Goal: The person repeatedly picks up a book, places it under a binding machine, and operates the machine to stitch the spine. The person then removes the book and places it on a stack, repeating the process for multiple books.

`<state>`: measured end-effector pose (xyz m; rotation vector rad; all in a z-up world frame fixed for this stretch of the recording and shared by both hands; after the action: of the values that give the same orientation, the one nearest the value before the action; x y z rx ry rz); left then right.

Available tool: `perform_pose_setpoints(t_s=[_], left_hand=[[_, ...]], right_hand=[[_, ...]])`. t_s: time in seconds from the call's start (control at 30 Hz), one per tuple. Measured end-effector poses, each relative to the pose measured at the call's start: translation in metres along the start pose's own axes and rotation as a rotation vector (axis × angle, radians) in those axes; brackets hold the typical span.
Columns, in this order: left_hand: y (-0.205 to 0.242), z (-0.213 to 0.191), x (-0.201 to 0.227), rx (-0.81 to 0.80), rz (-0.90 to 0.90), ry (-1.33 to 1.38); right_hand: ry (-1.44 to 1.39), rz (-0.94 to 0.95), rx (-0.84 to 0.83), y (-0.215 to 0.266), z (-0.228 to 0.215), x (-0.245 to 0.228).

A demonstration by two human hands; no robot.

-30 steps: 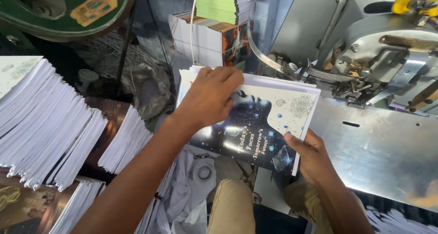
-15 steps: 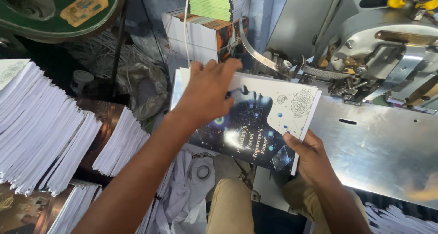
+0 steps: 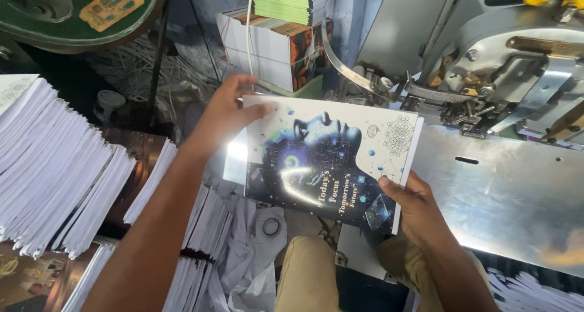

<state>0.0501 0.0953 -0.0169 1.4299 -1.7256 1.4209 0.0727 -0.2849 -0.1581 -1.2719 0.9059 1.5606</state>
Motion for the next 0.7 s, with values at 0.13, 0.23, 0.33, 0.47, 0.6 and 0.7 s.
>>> perform_pose_setpoints(t_s=[0.13,0.23,0.33,0.47,0.6,0.7], left_hand=[[0.011,0.004,-0.022,0.074,-0.243,0.090],[0.028,0.006,-0.033,0.052,-0.333,0.202],[0.043,0.011,-0.042,0.037,-0.284,0.235],[0.064,0.011,-0.049,0.023,-0.319,0.271],[0.084,0.010,-0.051,0.040,-0.394,0.298],[0.100,0.012,-0.049,0.066,-0.411,0.318]], right_hand=[[-0.031,-0.015,0.020,0.001,0.000,-0.005],[-0.053,-0.018,0.019,0.002,0.001,-0.009],[-0.086,0.022,0.011,0.003,0.003,-0.011],[-0.046,0.039,-0.004,0.006,0.007,-0.015],[-0.001,0.044,-0.004,0.007,0.010,-0.018],[-0.155,0.085,-0.017,0.008,0.012,-0.020]])
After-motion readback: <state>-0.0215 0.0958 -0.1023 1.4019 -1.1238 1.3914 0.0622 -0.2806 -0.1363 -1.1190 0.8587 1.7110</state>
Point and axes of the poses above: each hand's wrist, its own y-axis away from the middle knuckle, its own z-axis out of the palm, x = y × z, the point moved 3 cm from there along -y, towards the middle knuckle, and after that the axes turned 3 degrees about z, right-handed, at the moved point
